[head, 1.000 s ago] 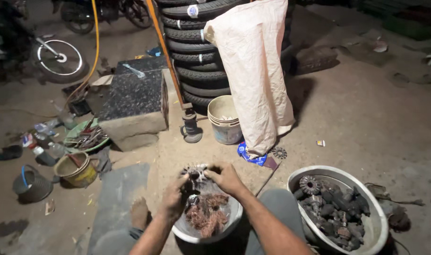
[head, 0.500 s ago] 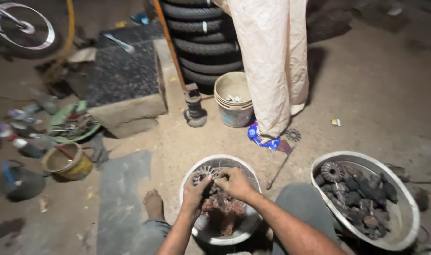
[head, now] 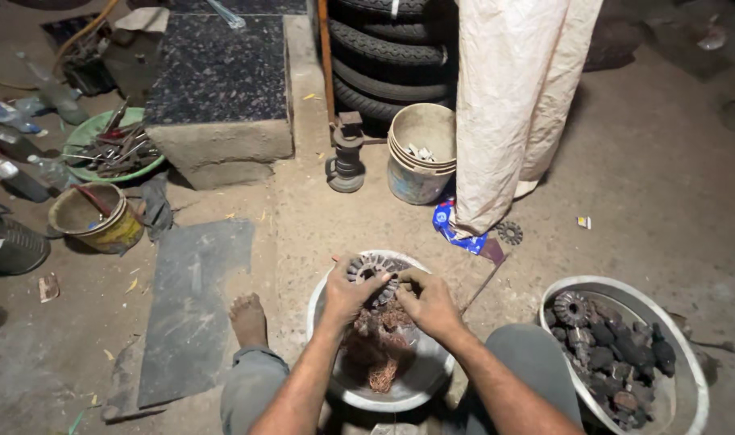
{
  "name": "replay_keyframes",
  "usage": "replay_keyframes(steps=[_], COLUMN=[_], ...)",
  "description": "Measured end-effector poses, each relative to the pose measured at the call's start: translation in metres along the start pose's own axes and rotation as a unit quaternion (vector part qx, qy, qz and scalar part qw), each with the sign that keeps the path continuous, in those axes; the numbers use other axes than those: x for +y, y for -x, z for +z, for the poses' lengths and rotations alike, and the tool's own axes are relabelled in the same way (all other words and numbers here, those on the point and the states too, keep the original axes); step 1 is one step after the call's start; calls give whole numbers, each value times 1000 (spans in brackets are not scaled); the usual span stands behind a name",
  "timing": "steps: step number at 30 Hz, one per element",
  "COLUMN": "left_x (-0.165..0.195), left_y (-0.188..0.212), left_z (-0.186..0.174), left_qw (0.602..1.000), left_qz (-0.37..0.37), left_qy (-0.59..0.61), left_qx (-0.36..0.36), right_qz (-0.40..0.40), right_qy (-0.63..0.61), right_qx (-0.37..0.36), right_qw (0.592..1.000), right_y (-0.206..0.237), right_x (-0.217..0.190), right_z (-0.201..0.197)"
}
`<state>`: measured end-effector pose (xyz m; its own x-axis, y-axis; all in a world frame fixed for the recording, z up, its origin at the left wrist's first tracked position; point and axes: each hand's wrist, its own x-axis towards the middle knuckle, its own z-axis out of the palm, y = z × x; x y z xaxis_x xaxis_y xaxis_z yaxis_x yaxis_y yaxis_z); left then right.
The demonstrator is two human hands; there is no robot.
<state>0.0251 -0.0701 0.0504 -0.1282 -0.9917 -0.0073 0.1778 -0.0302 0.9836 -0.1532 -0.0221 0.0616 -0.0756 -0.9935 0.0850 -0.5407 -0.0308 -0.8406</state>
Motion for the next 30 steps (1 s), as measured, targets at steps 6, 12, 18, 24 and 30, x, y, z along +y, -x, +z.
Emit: replay_keyframes(steps=[6,12,18,24,30], left_x=[-4,12,16,13,13], left_y=[0,19,19,-2,-11], left_z=[2,17,9,-1,-6], left_qw=[990,918,930,930,953], left_qz=[-2,-96,-41,-50,-31], left_qy=[84,340,349,363,300], left_qx=[-117,-178,-110,0,-17], right_qz=[7,-6,-35,-166,-155], right_qy=[-61,-53,17,37,-43], right_qx=[-5,16,-15,-111,-63], right_qw=[998,998,999,979,985], right_y=[11,23,1,-39,-45], right_x=[29,29,-4,-15,3], right_z=[-16,-34,-30,-30,-10])
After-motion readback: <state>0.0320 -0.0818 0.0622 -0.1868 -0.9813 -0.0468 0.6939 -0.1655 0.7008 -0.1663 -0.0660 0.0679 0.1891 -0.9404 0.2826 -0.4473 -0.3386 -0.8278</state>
